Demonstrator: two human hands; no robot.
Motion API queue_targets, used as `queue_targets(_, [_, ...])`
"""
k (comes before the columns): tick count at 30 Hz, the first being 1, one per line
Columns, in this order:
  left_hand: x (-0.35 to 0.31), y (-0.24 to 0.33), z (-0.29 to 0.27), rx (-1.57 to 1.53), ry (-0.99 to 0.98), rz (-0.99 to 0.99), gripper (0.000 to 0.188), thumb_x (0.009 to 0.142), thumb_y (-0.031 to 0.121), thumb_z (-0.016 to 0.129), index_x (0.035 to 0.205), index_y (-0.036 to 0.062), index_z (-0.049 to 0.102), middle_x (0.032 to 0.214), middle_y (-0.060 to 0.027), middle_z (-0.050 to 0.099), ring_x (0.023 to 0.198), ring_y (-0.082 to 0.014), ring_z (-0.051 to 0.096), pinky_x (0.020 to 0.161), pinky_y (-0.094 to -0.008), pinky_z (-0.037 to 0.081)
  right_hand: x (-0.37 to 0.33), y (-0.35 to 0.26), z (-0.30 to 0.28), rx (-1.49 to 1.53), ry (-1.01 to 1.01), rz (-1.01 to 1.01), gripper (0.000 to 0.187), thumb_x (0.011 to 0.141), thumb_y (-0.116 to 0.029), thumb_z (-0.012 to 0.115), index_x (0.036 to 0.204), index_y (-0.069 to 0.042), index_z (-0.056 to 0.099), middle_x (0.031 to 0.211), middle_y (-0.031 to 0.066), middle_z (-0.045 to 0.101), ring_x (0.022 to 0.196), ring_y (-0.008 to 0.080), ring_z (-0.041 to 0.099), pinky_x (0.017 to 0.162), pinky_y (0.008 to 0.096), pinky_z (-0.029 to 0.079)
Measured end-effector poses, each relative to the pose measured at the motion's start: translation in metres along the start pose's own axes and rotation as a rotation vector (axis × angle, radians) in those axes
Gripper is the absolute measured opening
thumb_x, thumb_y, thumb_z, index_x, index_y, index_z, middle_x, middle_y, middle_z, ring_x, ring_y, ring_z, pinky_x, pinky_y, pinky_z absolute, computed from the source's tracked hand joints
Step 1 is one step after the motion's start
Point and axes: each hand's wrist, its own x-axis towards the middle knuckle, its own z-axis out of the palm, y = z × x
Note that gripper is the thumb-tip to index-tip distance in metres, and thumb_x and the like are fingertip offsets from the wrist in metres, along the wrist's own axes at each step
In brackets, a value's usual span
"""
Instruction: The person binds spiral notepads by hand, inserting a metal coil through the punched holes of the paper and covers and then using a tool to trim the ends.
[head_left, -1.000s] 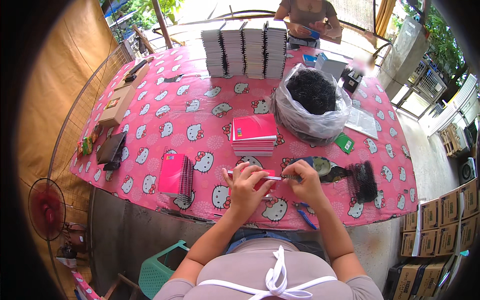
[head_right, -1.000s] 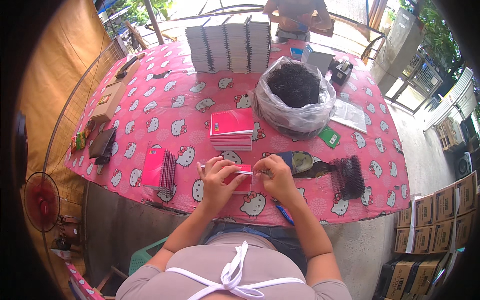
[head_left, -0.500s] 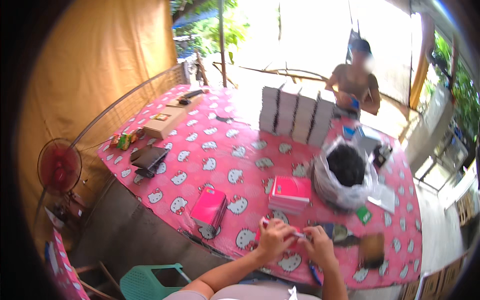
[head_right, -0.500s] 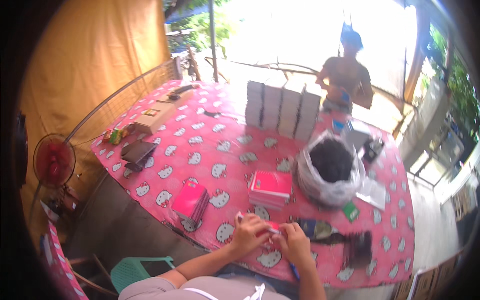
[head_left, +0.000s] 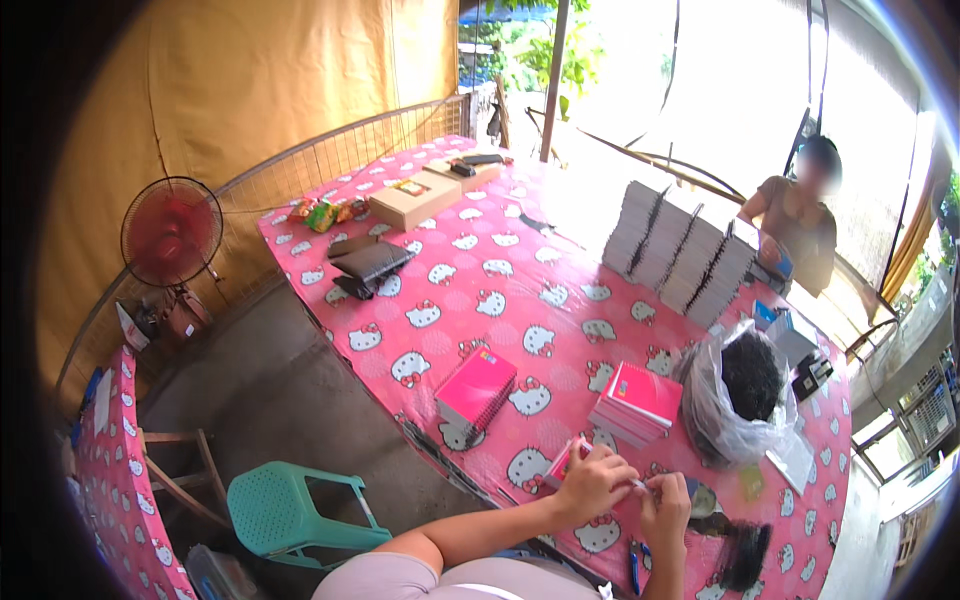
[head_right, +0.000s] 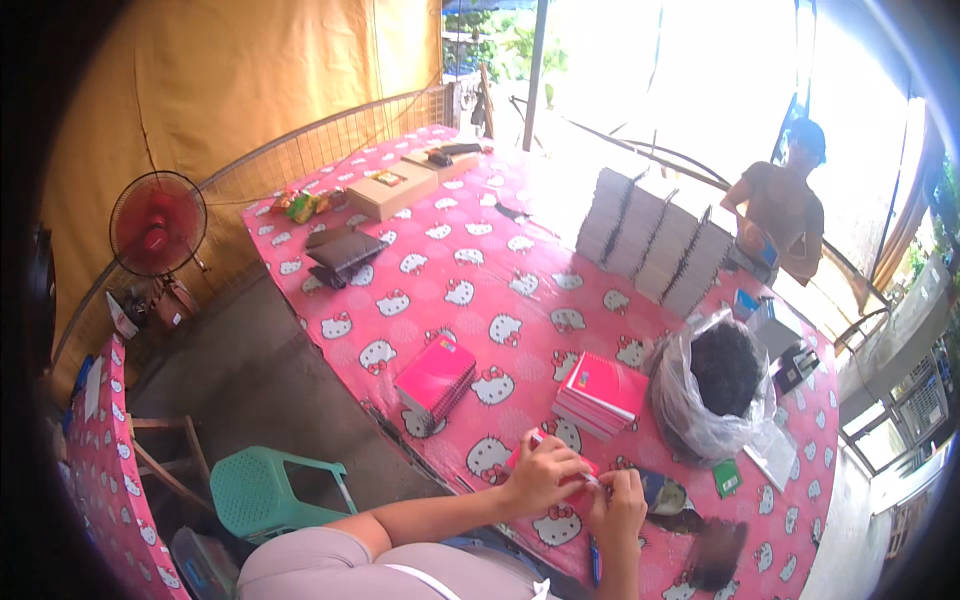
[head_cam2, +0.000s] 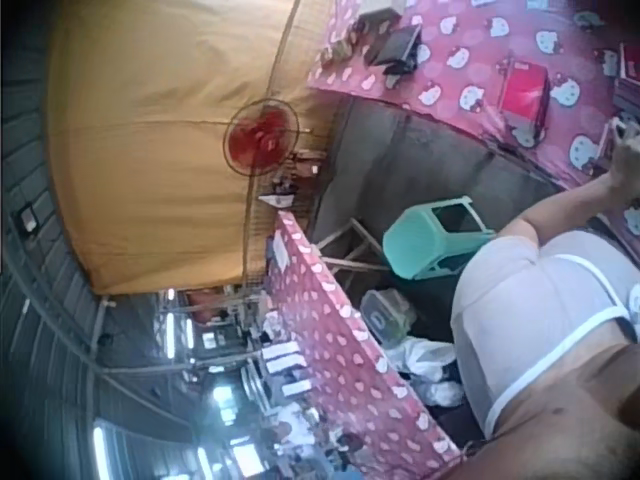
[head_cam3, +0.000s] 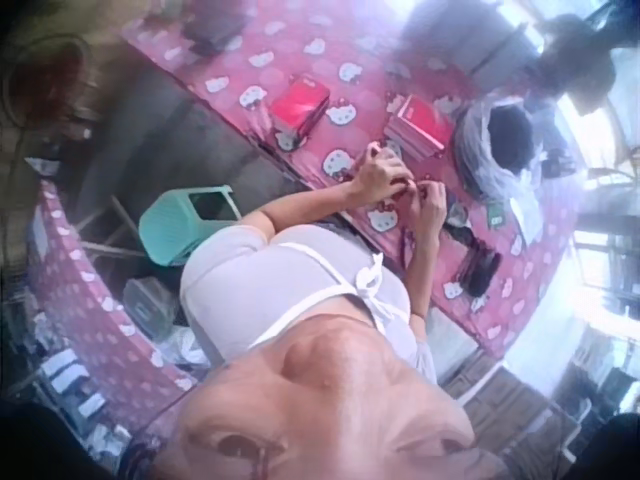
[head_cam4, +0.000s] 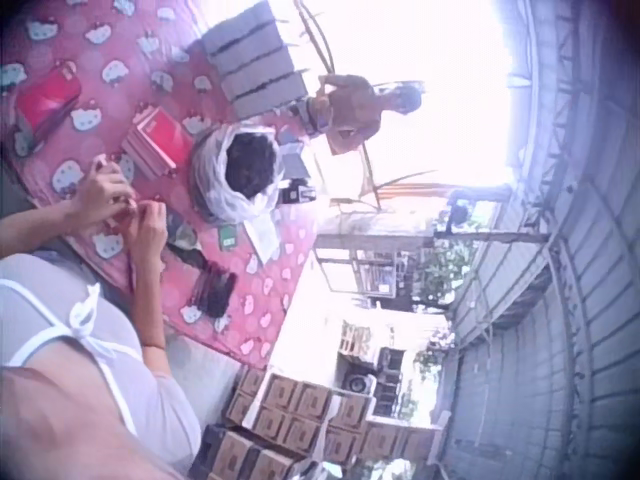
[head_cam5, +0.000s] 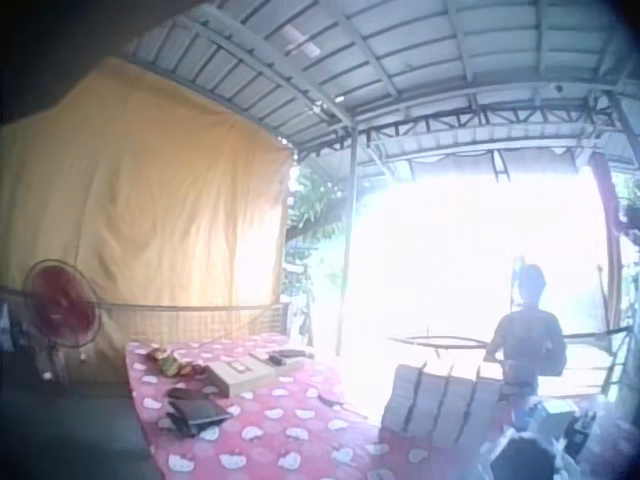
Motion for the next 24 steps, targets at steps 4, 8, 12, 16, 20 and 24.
queue_targets(4, [0.007,-0.002,0.001,0.025,0.003,0.028,0.018,0.075,0.027,0.072,0.09,0.0194,0.069,0.091,0.0054,0.065,0.097,-0.0149,0.054,0.098,-0.0518,0.023,0.003,0.005,0.005,-0.089,0.072,-0.073,0.011,0.077,-0.007,0.066,0.076,-0.002,0.056,0.073,0.0128,0.054,0.066,0.0333,0.056,0.058,0.0416,0.043])
queue_targets(8, [0.004,-0.01,-0.016,-0.041,0.01,-0.016,0.011,0.075,0.024,0.07,0.083,0.0169,0.069,0.084,0.0051,0.065,0.092,-0.016,0.057,0.095,-0.0553,0.027,0.015,0.018,0.014,-0.037,-0.072,0.039,0.008,0.078,-0.006,0.064,0.082,-0.001,0.059,0.076,0.0136,0.057,0.07,0.0332,0.058,0.061,0.0412,0.045])
queue_targets(12, [0.001,-0.005,-0.011,-0.048,-0.029,0.025,0.018,0.074,0.025,0.072,0.089,0.0152,0.068,0.088,0.0038,0.066,0.093,-0.0159,0.057,0.095,-0.0529,0.028,-0.009,0.124,-0.037,-0.11,0.094,0.116,0.033,0.072,-0.012,0.07,0.101,0.0,0.059,0.097,0.017,0.06,0.084,0.0348,0.06,0.074,0.0408,0.048])
queue_targets(16, [0.002,-0.005,-0.009,-0.079,-0.018,0.01,0.026,0.073,0.026,0.074,0.095,0.0154,0.067,0.093,0.001,0.065,0.096,-0.0178,0.056,0.097,-0.0499,0.028,-0.042,0.186,-0.046,-0.319,-0.185,0.272,0.054,0.059,-0.018,0.08,0.106,-0.004,0.058,0.118,0.0163,0.054,0.104,0.0364,0.054,0.088,0.0413,0.045])
queue_targets(20, [0.003,-0.013,-0.003,-0.054,0.011,0.065,0.028,0.071,0.026,0.075,0.094,0.0148,0.067,0.097,-0.0007,0.064,0.101,-0.0202,0.056,0.097,-0.0469,0.03,-0.054,0.198,-0.035,-0.546,-0.091,0.178,0.056,0.055,-0.019,0.078,0.108,-0.012,0.059,0.128,0.0115,0.049,0.124,0.0327,0.041,0.099,0.049,0.033])
queue_targets(24, [0.01,-0.008,-0.013,-0.11,0.0,0.032,0.036,0.064,0.02,0.079,0.095,0.0099,0.066,0.088,-0.0041,0.065,0.093,-0.0231,0.058,0.091,-0.0406,0.035,-0.032,0.188,-0.027,-0.502,-0.313,0.076,0.054,0.061,-0.021,0.075,0.11,-0.01,0.054,0.117,0.0127,0.055,0.114,0.0326,0.048,0.09,0.0461,0.038])
